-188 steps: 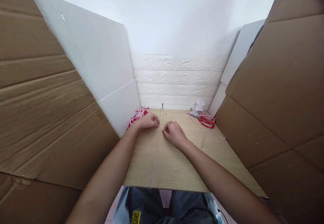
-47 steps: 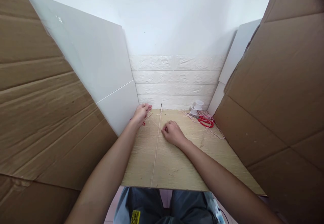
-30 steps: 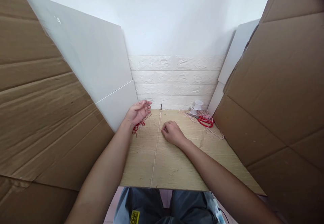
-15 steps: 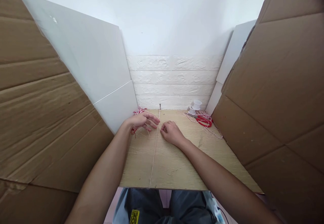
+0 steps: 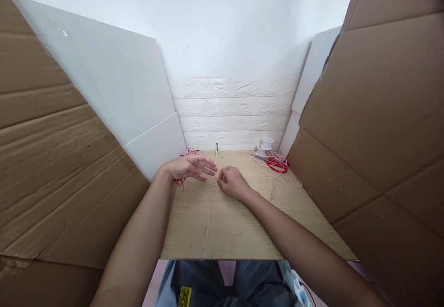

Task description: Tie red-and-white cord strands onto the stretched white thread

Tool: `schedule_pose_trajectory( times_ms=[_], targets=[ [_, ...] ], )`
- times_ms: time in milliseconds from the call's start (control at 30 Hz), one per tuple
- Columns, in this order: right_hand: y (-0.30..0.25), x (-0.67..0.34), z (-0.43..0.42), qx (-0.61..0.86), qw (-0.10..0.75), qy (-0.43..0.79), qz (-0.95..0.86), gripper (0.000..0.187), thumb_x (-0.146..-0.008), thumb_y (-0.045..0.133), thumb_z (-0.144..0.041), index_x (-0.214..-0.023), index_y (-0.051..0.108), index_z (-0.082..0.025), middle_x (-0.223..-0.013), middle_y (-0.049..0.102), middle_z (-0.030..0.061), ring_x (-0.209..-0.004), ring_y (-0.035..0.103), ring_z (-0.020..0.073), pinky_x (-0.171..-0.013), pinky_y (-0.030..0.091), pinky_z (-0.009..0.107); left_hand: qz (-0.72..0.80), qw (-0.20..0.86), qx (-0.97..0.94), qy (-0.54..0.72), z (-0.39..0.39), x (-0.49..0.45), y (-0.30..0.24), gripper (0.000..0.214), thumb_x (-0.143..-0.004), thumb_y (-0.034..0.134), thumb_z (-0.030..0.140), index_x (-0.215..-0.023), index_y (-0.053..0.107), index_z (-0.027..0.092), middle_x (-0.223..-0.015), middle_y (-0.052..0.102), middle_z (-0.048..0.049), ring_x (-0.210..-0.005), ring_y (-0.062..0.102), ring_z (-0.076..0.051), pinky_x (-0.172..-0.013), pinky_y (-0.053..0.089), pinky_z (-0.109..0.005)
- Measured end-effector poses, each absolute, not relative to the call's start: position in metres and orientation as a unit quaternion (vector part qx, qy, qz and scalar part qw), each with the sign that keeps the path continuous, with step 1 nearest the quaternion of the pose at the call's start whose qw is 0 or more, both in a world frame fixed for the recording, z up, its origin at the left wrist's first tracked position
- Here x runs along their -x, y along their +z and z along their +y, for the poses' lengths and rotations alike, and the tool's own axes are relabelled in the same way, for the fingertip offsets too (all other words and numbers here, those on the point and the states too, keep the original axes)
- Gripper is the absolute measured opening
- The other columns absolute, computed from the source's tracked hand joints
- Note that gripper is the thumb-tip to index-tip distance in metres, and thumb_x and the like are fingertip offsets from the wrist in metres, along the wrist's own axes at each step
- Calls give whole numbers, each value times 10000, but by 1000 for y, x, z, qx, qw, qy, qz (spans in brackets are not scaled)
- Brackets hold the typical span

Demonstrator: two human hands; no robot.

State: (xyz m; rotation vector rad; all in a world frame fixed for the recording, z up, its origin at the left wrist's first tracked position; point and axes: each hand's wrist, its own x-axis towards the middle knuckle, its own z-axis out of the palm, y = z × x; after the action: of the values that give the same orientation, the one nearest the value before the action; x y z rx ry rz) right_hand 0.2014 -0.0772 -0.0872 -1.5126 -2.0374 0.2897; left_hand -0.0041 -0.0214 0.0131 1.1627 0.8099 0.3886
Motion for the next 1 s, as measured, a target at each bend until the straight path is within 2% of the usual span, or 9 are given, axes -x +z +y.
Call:
schedule_pose_trajectory(
  times_ms=[67,133,200,267,500,700,867,1000],
  targets=[
    [-87,-201,-77,567,292,110,-763,64,-875,594,-230,-876,633,-179,-925,602,67,-934,522,180,-870,367,288,381,706,-568,183,-13,5,5,291,-646,715,43,-901,702,184,-982,726,-169,-1008,688,-320,-733,575,-384],
    [-87,-201,-77,566,294,112,-762,59,-870,591,-224,-867,630,-180,-925,603,66,-935,521,180,-869,366,287,418,624,-628,203,-3,6,-6,283,-599,741,70,-858,700,179,-877,724,-125,-808,701,-249,-588,537,-287],
    [-87,-201,-78,566,296,115,-760,56,-865,588,-221,-858,624,-180,-921,607,66,-929,523,179,-864,367,285,467,514,-686,218,6,5,-17,255,-569,745,86,-800,689,177,-672,668,-48,-542,600,-156,-452,420,-228],
    [-86,-201,-78,567,299,118,-758,45,-856,582,-213,-856,614,-180,-920,614,63,-922,525,179,-853,369,282,484,428,-734,211,14,4,-27,221,-573,743,120,-777,685,178,-580,607,-3,-451,501,-116,-422,339,-223],
    [-81,-207,-76,619,290,114,-721,124,-784,593,-165,-902,604,-203,-938,641,56,-930,544,201,-803,366,293,509,338,-777,149,20,1,-39,160,-544,794,227,-657,687,190,-643,653,-19,-578,552,-147,-512,353,-233],
    [-82,-210,-74,629,256,114,-726,47,-778,635,-236,-815,654,-214,-930,667,69,-930,563,225,-794,371,314,500,336,-796,61,20,4,-32,117,-560,783,258,-618,709,189,-620,668,-25,-578,550,-162,-513,364,-249],
    [-82,-211,-73,620,250,118,-734,73,-797,641,-240,-745,682,-210,-878,686,65,-868,584,206,-748,371,297,497,328,-797,99,15,2,-28,192,-545,815,292,-685,724,199,-600,641,-10,-547,532,-155,-501,344,-250],
    [-83,-212,-72,609,256,124,-740,90,-797,635,-224,-719,677,-207,-844,691,60,-835,585,195,-721,366,284,498,335,-795,84,13,-2,-28,154,-536,813,265,-619,706,193,-612,656,-20,-573,552,-164,-527,361,-254]
  ],
)
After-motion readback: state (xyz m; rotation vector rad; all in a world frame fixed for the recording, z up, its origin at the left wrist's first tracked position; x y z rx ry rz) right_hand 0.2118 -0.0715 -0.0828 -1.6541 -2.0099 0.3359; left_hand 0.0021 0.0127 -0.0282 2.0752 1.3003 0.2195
